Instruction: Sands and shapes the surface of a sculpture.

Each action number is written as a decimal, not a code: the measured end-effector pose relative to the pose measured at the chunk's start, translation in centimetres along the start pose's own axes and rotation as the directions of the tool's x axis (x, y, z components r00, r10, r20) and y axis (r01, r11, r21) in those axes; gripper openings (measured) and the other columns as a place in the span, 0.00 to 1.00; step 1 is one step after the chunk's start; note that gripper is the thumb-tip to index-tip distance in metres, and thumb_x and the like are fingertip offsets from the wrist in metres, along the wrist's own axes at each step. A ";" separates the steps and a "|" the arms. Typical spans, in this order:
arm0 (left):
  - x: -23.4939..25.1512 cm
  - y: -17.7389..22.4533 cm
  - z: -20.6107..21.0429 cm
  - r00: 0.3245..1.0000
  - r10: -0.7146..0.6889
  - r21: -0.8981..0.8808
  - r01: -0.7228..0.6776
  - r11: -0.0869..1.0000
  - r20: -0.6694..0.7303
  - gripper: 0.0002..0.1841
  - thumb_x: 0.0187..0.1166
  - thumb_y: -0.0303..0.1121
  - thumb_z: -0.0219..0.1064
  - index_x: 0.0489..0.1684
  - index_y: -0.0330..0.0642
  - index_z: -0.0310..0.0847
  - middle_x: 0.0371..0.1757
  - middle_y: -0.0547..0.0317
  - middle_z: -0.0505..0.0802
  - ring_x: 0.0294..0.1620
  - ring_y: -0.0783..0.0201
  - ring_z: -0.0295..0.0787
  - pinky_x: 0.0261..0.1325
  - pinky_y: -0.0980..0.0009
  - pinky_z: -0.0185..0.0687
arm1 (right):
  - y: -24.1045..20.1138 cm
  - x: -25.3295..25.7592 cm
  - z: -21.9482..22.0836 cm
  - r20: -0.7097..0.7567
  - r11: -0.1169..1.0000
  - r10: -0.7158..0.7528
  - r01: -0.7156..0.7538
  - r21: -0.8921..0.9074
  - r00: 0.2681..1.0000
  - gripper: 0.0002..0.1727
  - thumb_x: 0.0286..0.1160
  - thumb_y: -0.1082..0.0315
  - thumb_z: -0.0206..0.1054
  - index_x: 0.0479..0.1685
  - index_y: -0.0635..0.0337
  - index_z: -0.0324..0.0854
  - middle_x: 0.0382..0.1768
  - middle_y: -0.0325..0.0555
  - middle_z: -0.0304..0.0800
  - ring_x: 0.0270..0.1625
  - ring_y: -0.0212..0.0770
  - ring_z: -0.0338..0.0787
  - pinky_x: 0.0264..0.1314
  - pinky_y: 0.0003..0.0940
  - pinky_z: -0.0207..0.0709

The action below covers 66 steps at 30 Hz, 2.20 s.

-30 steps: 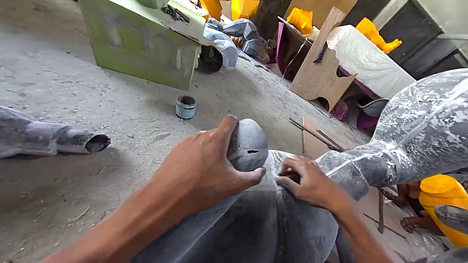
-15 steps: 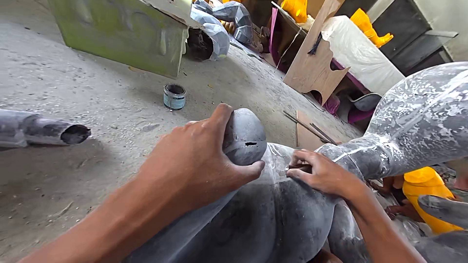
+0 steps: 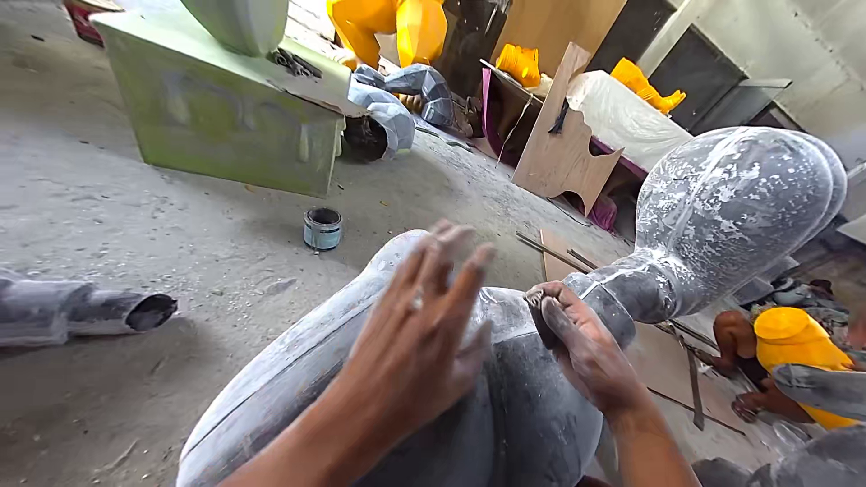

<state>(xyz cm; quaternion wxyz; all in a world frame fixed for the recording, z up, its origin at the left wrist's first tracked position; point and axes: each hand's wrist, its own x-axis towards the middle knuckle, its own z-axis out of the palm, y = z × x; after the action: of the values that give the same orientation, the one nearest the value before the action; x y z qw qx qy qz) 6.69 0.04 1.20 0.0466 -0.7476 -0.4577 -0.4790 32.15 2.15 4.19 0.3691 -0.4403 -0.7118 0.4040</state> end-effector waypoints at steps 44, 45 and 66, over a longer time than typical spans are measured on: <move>-1.0 1.8 2.0 0.808 0.135 -0.819 0.572 0.054 0.573 0.16 0.79 0.32 0.74 0.59 0.35 0.78 0.52 0.49 0.92 0.53 0.58 0.92 0.63 0.62 0.89 | 1.8 -5.2 3.2 -0.197 0.743 -0.158 0.248 0.622 0.968 0.19 0.81 0.58 0.70 0.65 0.55 0.82 0.56 0.52 0.92 0.60 0.45 0.92 0.67 0.48 0.86; -0.9 1.8 1.7 0.806 0.160 -0.818 0.574 0.023 0.570 0.17 0.81 0.32 0.71 0.62 0.34 0.77 0.54 0.49 0.93 0.55 0.59 0.92 0.64 0.63 0.88 | 2.2 -5.4 3.0 -0.151 0.684 -0.178 0.233 0.691 0.972 0.19 0.84 0.56 0.67 0.67 0.56 0.82 0.60 0.53 0.91 0.63 0.47 0.91 0.70 0.50 0.84; -0.8 3.0 5.9 0.918 -0.117 -0.686 0.365 0.630 0.380 0.15 0.90 0.47 0.58 0.66 0.54 0.80 0.51 0.63 0.88 0.41 0.68 0.89 0.44 0.69 0.91 | -1.5 1.8 -14.3 -0.145 0.225 -0.263 -0.085 -0.971 0.954 0.26 0.81 0.35 0.57 0.47 0.44 0.91 0.53 0.41 0.90 0.60 0.46 0.88 0.68 0.58 0.75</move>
<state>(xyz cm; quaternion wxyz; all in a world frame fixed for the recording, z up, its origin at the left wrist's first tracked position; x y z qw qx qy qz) 12.68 0.79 -1.47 -0.3979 -0.6949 -0.3200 -0.5063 43.70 6.94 11.58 0.1346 -0.5835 -0.7719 -0.2135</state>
